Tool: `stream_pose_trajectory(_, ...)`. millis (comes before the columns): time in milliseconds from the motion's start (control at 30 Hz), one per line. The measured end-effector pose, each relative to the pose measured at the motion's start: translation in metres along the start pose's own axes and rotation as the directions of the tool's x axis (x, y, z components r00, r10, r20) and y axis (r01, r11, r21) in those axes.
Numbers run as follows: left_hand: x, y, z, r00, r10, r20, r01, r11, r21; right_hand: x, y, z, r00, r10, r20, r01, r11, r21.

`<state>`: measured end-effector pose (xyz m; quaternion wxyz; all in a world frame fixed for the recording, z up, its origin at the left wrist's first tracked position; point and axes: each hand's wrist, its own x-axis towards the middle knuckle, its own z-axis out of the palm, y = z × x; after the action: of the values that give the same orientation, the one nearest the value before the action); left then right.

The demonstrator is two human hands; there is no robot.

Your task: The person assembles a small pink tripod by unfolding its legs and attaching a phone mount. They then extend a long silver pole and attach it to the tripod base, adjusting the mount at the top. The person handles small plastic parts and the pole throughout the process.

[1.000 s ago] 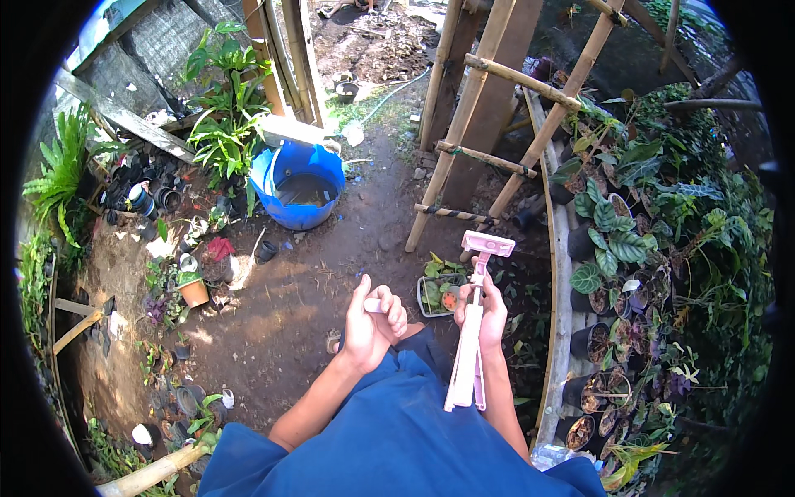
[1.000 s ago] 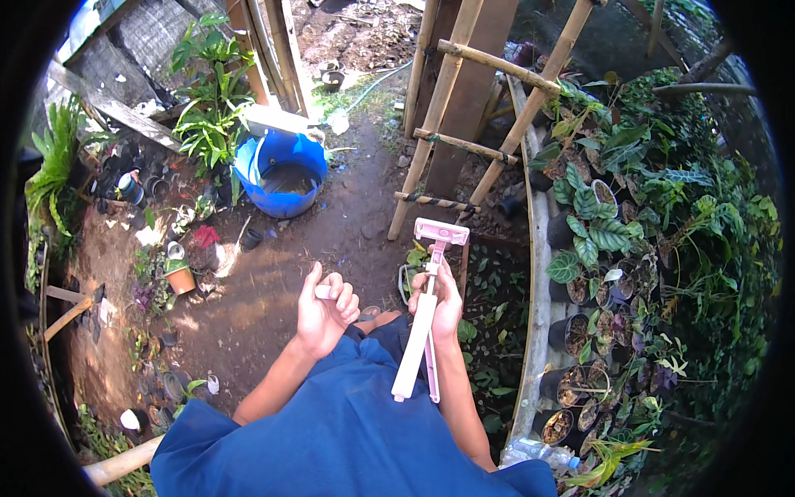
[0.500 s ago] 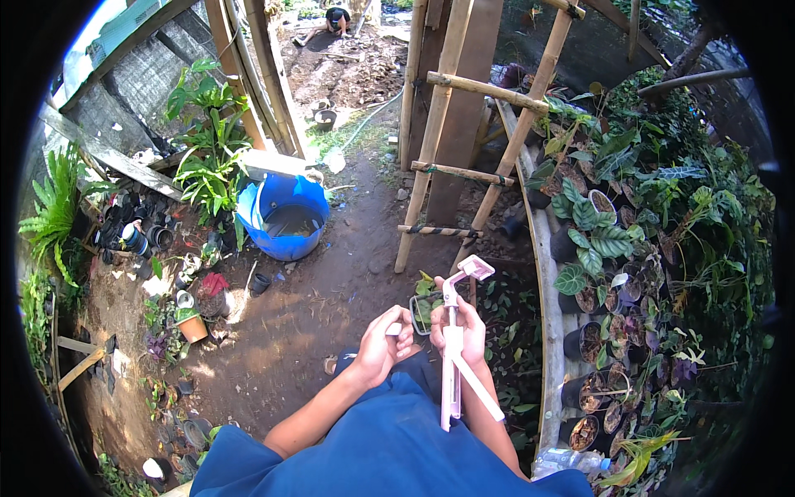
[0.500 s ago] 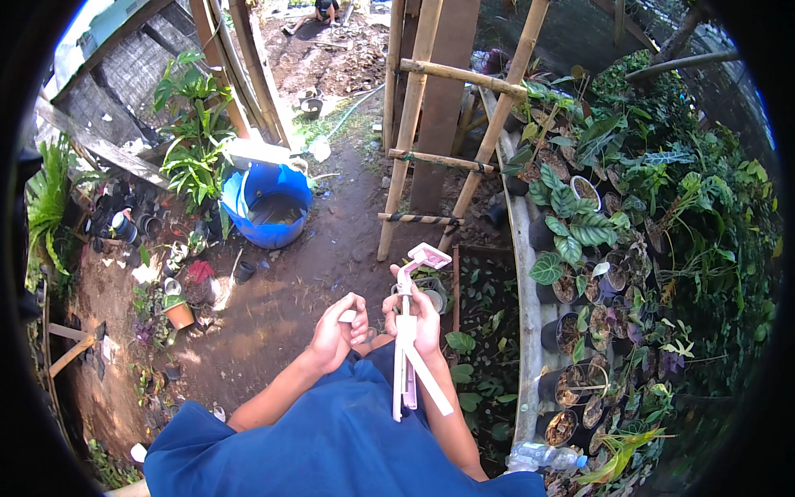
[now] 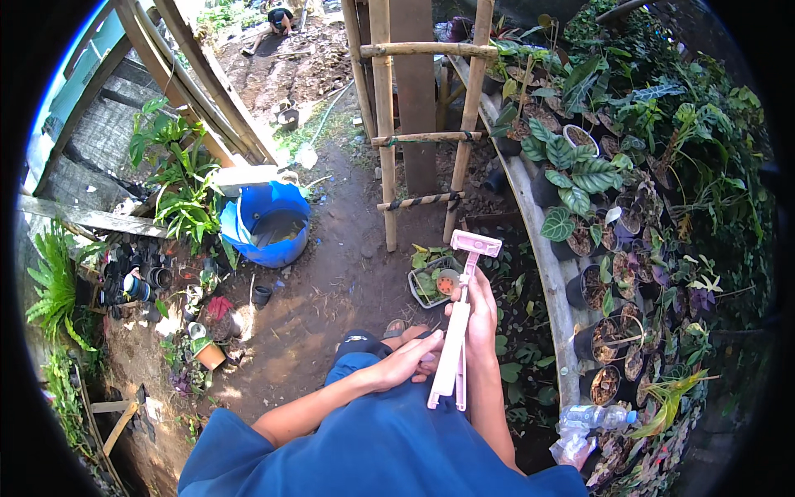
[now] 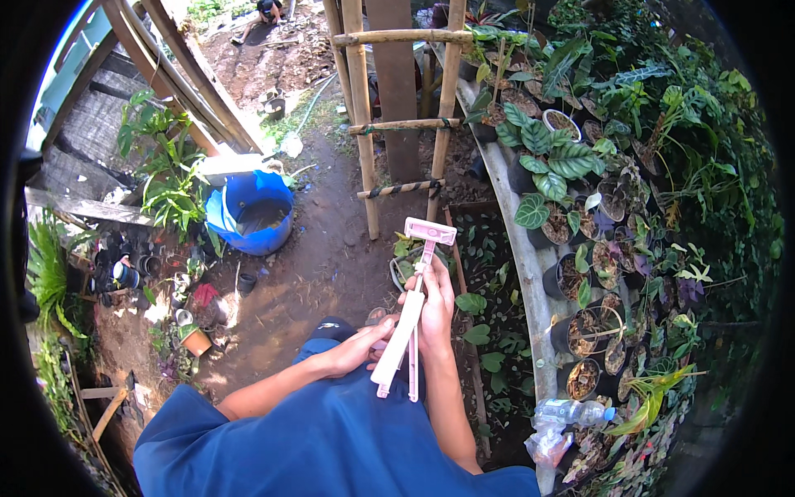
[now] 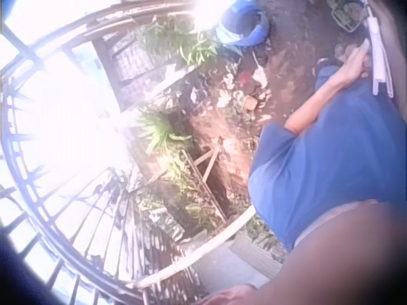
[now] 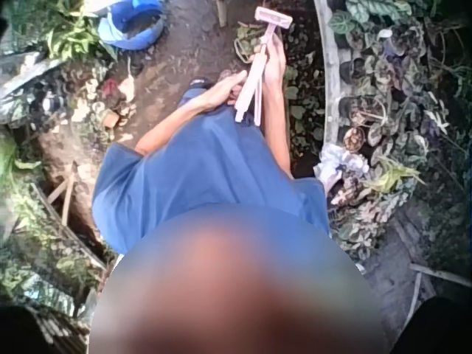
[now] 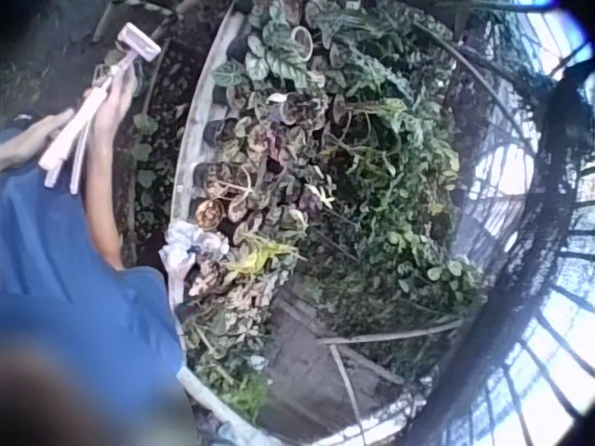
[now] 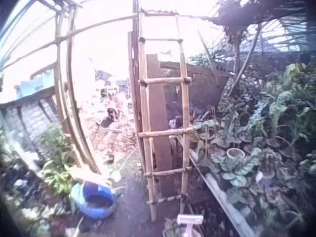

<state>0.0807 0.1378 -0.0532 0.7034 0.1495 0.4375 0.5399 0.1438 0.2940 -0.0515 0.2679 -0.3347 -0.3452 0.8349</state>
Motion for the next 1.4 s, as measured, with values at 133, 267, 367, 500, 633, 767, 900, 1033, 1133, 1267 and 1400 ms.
stream_pose_trajectory(133,0.004,0.004,0.007,0.997,0.061,-0.037,-0.058,0.995,0.082,-0.002,-0.001,-0.020,0.993,-0.069,-0.098,0.078,0.992,0.096)
stream_pose_trajectory(267,0.012,0.010,0.010,0.994,-0.108,-0.013,0.107,0.989,-0.099,0.000,-0.002,-0.039,0.986,-0.110,-0.125,0.124,0.986,0.110)
stream_pose_trajectory(367,0.016,0.012,0.016,1.000,-0.005,0.024,0.003,0.997,0.077,0.001,-0.001,-0.043,0.985,-0.105,-0.136,0.122,0.985,0.124)
stream_pose_trajectory(500,0.018,0.021,0.015,0.999,-0.036,0.039,0.037,0.999,-0.007,0.001,0.002,-0.039,0.994,-0.062,-0.093,0.078,0.981,0.180)
stream_pose_trajectory(633,0.022,0.022,0.009,0.998,-0.066,0.003,0.066,0.998,-0.020,-0.008,0.013,-0.034,0.999,0.047,0.020,-0.049,0.988,0.150)
stream_pose_trajectory(767,0.018,0.022,-0.007,0.995,-0.019,-0.095,0.022,0.999,0.027,-0.014,0.022,-0.038,0.874,0.233,0.427,-0.302,0.948,0.100)
stream_pose_trajectory(900,0.007,0.020,-0.015,0.992,0.032,-0.120,-0.024,0.998,0.065,-0.015,0.028,-0.035,0.812,0.216,0.543,-0.301,0.951,0.071)
stream_pose_trajectory(1033,-0.002,0.020,-0.021,0.993,0.057,-0.106,-0.051,0.997,0.058,-0.009,0.024,-0.027,0.801,0.246,0.546,-0.302,0.953,0.013)
stream_pose_trajectory(1133,-0.007,0.015,-0.026,0.967,-0.030,-0.251,0.021,0.999,-0.036,-0.008,0.023,-0.017,0.804,0.284,0.523,-0.303,0.952,-0.052)
stream_pose_trajectory(1267,-0.016,0.012,-0.032,0.978,0.036,-0.208,-0.051,0.996,-0.067,-0.007,0.026,-0.002,0.824,0.319,0.468,-0.354,0.935,-0.014)
stream_pose_trajectory(1400,-0.031,0.014,-0.038,0.979,0.097,-0.181,-0.102,0.995,-0.017,-0.001,0.030,0.011,0.835,0.316,0.450,-0.335,0.941,-0.040)
